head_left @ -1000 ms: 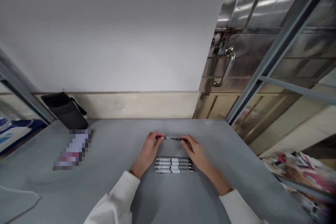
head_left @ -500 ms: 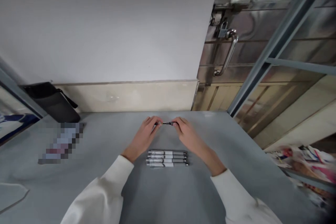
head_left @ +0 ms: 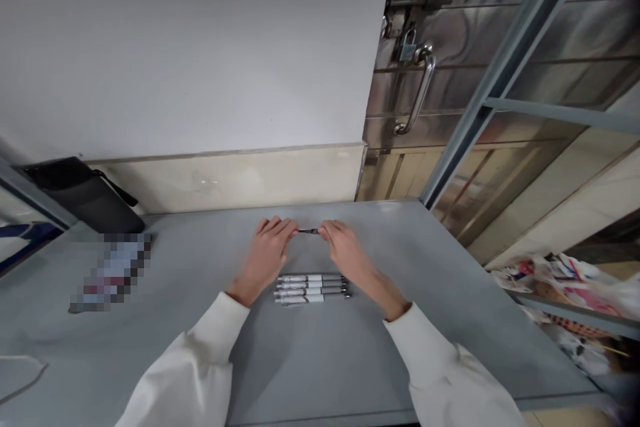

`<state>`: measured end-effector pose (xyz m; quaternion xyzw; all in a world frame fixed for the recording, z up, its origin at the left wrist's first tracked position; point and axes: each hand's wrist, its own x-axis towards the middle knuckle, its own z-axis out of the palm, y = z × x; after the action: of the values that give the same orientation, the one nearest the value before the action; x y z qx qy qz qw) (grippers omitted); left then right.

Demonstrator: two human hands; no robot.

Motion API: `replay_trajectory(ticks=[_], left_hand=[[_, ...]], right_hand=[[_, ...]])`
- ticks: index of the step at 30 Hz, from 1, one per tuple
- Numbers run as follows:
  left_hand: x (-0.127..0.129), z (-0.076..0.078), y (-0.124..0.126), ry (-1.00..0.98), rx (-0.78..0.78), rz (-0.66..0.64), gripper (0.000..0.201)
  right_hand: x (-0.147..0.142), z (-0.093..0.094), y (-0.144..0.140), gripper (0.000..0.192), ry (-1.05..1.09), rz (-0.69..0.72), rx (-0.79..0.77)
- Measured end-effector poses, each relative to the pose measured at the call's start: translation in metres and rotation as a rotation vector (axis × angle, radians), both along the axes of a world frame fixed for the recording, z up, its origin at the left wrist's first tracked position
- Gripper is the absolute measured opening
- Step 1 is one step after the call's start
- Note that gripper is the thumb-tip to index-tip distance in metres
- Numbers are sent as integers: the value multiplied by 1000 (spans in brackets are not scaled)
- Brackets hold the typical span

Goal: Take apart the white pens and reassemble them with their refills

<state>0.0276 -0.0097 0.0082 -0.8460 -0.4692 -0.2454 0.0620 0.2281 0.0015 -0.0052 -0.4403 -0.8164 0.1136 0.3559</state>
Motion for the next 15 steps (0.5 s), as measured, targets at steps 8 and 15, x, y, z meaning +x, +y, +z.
replay_trajectory(ticks=[8,15], left_hand=[[-6,-10,3,-26,-74,-73,25],[-10,-12,4,32,-70,-93,23]], right_hand=[[9,7,-1,24,-15,69,51],[14,8,-4,11,148,113,-83]])
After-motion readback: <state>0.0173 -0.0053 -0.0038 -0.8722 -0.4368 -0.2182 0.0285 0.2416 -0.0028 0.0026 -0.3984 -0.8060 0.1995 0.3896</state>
